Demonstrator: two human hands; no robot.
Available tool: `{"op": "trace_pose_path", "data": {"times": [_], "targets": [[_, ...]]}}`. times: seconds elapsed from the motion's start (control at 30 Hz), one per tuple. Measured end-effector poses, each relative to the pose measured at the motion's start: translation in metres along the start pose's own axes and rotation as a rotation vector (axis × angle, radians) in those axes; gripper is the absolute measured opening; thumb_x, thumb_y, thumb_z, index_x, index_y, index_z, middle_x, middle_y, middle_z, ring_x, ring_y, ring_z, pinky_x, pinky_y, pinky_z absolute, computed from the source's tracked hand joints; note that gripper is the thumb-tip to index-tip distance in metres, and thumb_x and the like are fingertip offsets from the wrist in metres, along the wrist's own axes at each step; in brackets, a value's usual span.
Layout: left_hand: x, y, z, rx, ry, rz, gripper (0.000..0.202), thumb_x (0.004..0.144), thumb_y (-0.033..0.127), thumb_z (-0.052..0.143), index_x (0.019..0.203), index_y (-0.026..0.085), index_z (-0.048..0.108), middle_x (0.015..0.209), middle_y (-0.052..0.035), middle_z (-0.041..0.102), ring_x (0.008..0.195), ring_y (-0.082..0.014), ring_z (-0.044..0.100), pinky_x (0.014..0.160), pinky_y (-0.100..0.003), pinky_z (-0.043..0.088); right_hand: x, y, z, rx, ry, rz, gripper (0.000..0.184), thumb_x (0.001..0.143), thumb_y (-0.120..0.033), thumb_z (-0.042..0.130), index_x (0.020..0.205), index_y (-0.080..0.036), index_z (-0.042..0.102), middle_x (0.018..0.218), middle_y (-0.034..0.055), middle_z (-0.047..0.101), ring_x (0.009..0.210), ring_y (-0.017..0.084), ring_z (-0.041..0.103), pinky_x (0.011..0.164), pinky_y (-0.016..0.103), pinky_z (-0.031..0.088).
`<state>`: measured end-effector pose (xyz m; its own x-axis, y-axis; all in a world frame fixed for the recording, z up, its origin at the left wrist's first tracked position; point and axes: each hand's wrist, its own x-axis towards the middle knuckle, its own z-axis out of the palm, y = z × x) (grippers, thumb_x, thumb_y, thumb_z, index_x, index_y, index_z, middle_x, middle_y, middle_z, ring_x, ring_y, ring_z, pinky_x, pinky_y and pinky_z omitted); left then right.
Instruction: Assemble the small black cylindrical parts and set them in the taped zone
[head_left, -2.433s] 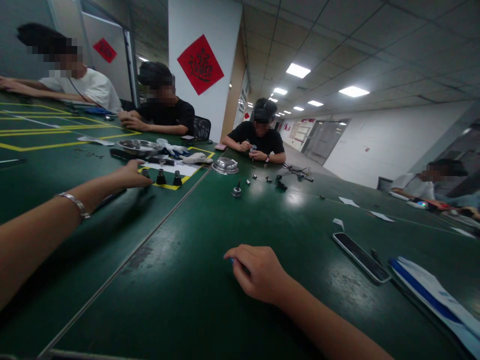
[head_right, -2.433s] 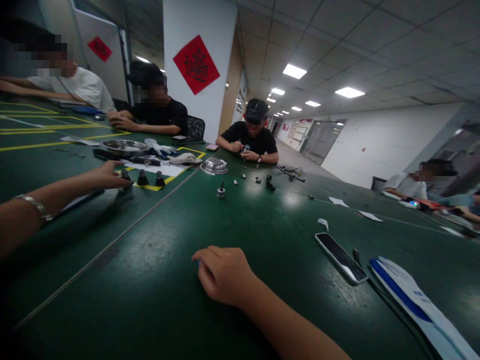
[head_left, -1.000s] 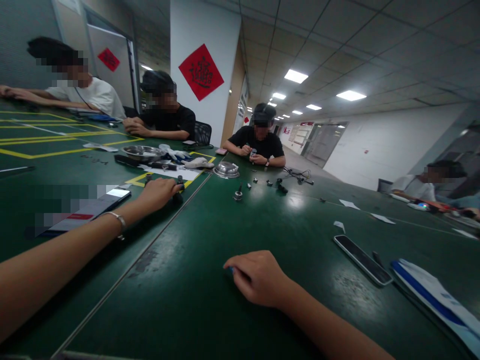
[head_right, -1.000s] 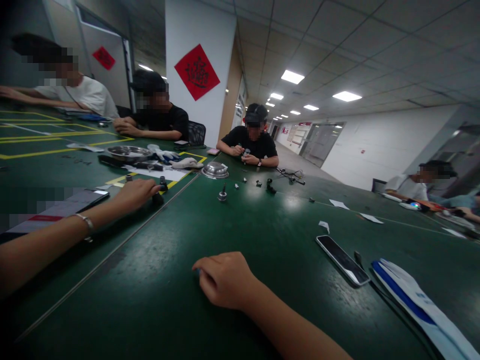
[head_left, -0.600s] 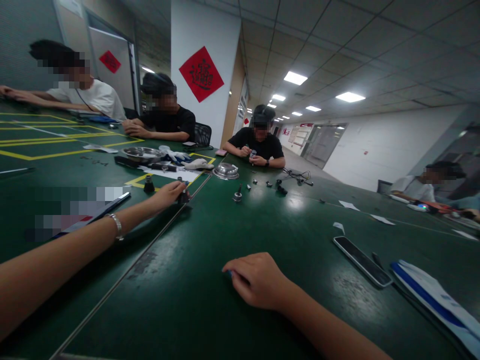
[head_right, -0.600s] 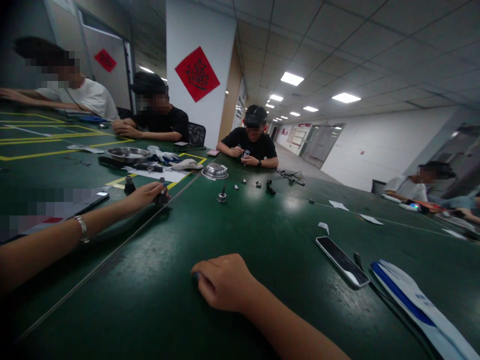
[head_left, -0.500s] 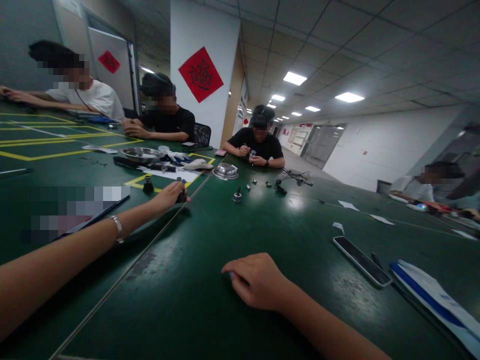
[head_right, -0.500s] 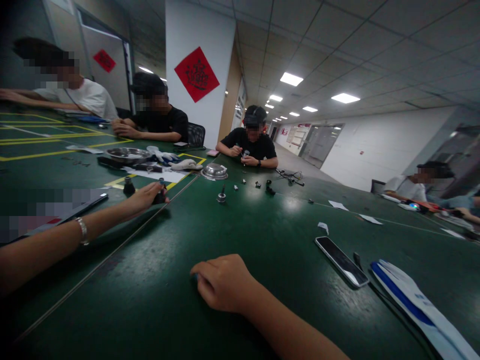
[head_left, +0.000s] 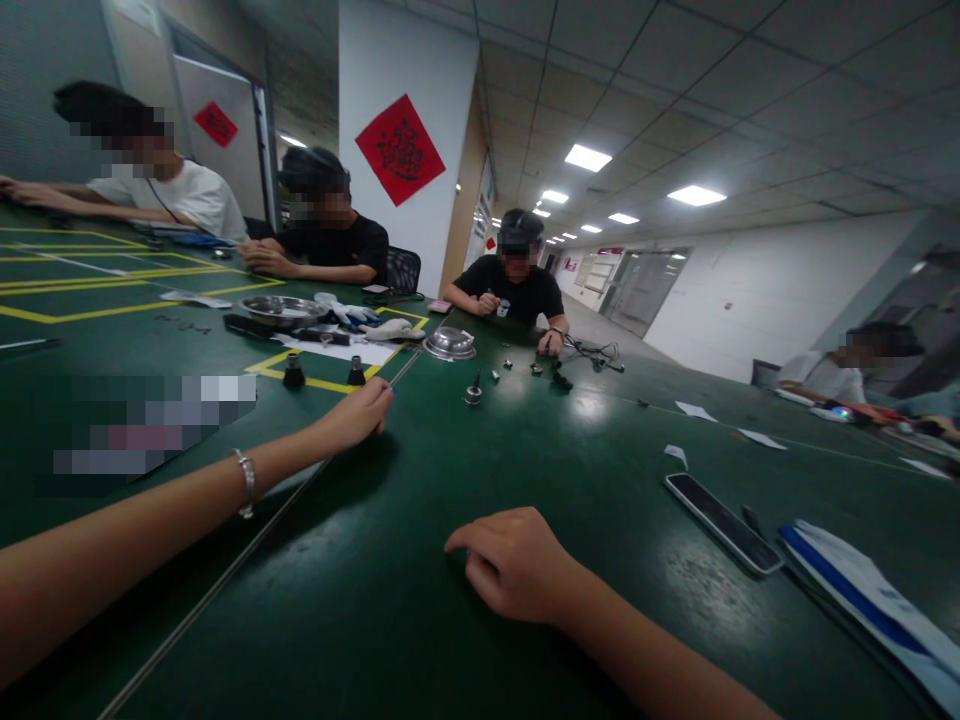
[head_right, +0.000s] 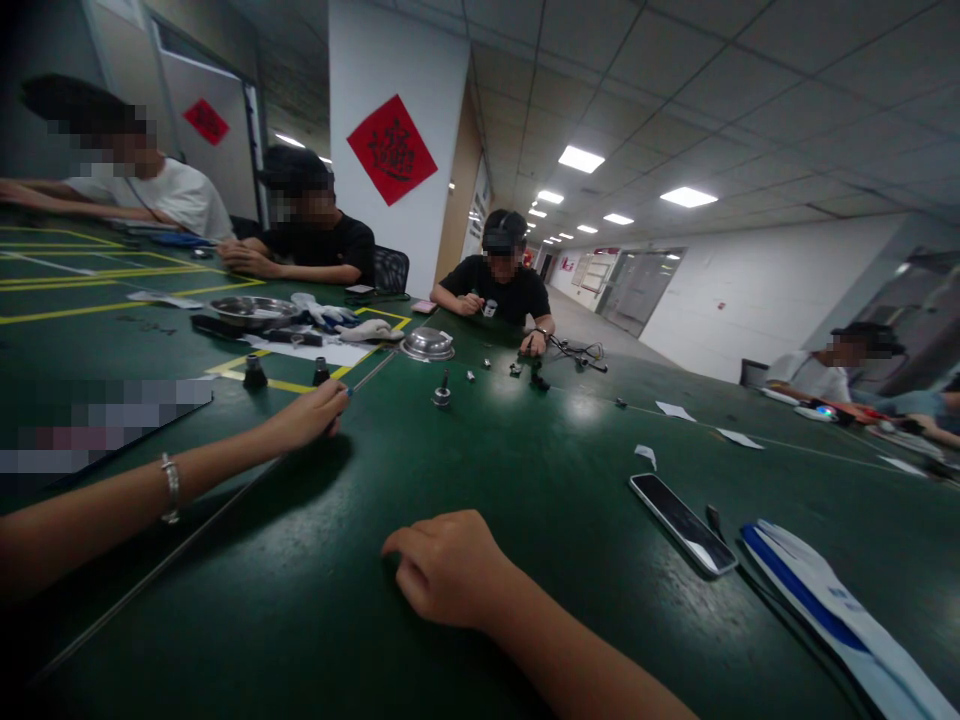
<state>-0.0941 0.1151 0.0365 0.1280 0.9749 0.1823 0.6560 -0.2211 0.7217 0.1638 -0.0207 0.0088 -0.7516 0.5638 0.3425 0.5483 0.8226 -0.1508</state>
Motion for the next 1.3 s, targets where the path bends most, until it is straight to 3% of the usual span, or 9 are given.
{"op": "trace_pose_path", "data": {"times": [0.2, 0.33, 0.43, 0.63, 0.83, 1.0, 1.17, 1.3], "targets": [[-0.013, 0.009, 0.022, 0.073, -0.089, 0.165, 0.016, 0.081, 0.03, 0.034, 0.09, 0.019, 0.041, 0.071, -0.0021, 0.057, 0.071, -0.0217, 0.057, 0.071, -0.034, 0.043, 0.001, -0.001, -0.001, 0.002, -0.002, -0.002, 0.026, 0.082, -0.016, 0.044, 0.101, -0.021, 0.06, 0.08, -0.0005, 0.067, 0.066, 0.013, 0.062, 0.06, 0.023, 0.04], [-0.014, 0.006, 0.025, 0.164, -0.122, 0.296, 0.02, 0.083, 0.032, 0.034, 0.092, 0.019, 0.045, 0.088, -0.0076, 0.058, 0.085, -0.0242, 0.057, 0.081, -0.037, 0.041, 0.001, 0.0, -0.001, 0.008, 0.001, 0.0, 0.026, 0.081, -0.015, 0.044, 0.101, -0.021, 0.06, 0.08, -0.0003, 0.068, 0.066, 0.014, 0.062, 0.062, 0.023, 0.041], [-0.014, 0.003, 0.024, 0.285, -0.126, 0.361, 0.021, 0.085, 0.031, 0.032, 0.096, 0.02, 0.047, 0.092, -0.0087, 0.059, 0.088, -0.0251, 0.057, 0.081, -0.036, 0.041, 0.001, 0.0, -0.001, 0.009, -0.002, -0.005, 0.026, 0.081, -0.015, 0.044, 0.101, -0.021, 0.06, 0.081, 0.0003, 0.068, 0.067, 0.014, 0.062, 0.062, 0.023, 0.042], [-0.017, 0.006, 0.022, 0.287, -0.088, 0.338, 0.02, 0.087, 0.032, 0.033, 0.098, 0.022, 0.046, 0.089, -0.0064, 0.059, 0.083, -0.0243, 0.057, 0.077, -0.035, 0.041, 0.001, 0.0, -0.001, 0.002, -0.018, -0.007, 0.026, 0.082, -0.015, 0.044, 0.102, -0.02, 0.06, 0.082, 0.0003, 0.068, 0.068, 0.014, 0.063, 0.063, 0.023, 0.043], [-0.021, 0.002, 0.028, 0.188, -0.153, 0.394, 0.024, 0.078, 0.029, 0.043, 0.099, 0.02, 0.036, 0.098, -0.0069, 0.051, 0.091, -0.0209, 0.054, 0.085, -0.032, 0.043, 0.001, -0.001, -0.003, -0.005, -0.023, -0.012, 0.025, 0.081, -0.015, 0.046, 0.102, -0.021, 0.059, 0.081, -0.0007, 0.068, 0.068, 0.014, 0.063, 0.062, 0.023, 0.042], [-0.014, -0.001, 0.023, 0.316, -0.025, 0.319, 0.03, 0.072, 0.033, 0.046, 0.097, 0.018, 0.039, 0.107, -0.0108, 0.049, 0.107, -0.0284, 0.046, 0.097, -0.043, 0.034, 0.001, 0.0, -0.002, -0.007, -0.029, -0.011, 0.026, 0.082, -0.016, 0.045, 0.103, -0.021, 0.059, 0.08, -0.0007, 0.067, 0.068, 0.014, 0.062, 0.061, 0.023, 0.041], [-0.011, -0.001, 0.017, 0.235, -0.094, 0.292, 0.024, 0.074, 0.035, 0.044, 0.091, 0.019, 0.039, 0.096, -0.0083, 0.052, 0.095, -0.0251, 0.054, 0.088, -0.039, 0.042, 0.001, 0.001, -0.002, -0.015, -0.04, -0.02, 0.026, 0.083, -0.016, 0.043, 0.103, -0.021, 0.058, 0.082, -0.0003, 0.067, 0.068, 0.014, 0.062, 0.062, 0.023, 0.041], [-0.016, 0.003, 0.022, 0.124, -0.144, 0.302, 0.03, 0.073, 0.037, 0.052, 0.093, 0.022, 0.036, 0.094, -0.0053, 0.056, 0.09, -0.0236, 0.057, 0.084, -0.037, 0.043, 0.001, -0.001, -0.004, -0.01, -0.046, -0.027, 0.025, 0.083, -0.016, 0.043, 0.103, -0.02, 0.058, 0.082, -0.0001, 0.067, 0.068, 0.014, 0.061, 0.062, 0.023, 0.041]]}}
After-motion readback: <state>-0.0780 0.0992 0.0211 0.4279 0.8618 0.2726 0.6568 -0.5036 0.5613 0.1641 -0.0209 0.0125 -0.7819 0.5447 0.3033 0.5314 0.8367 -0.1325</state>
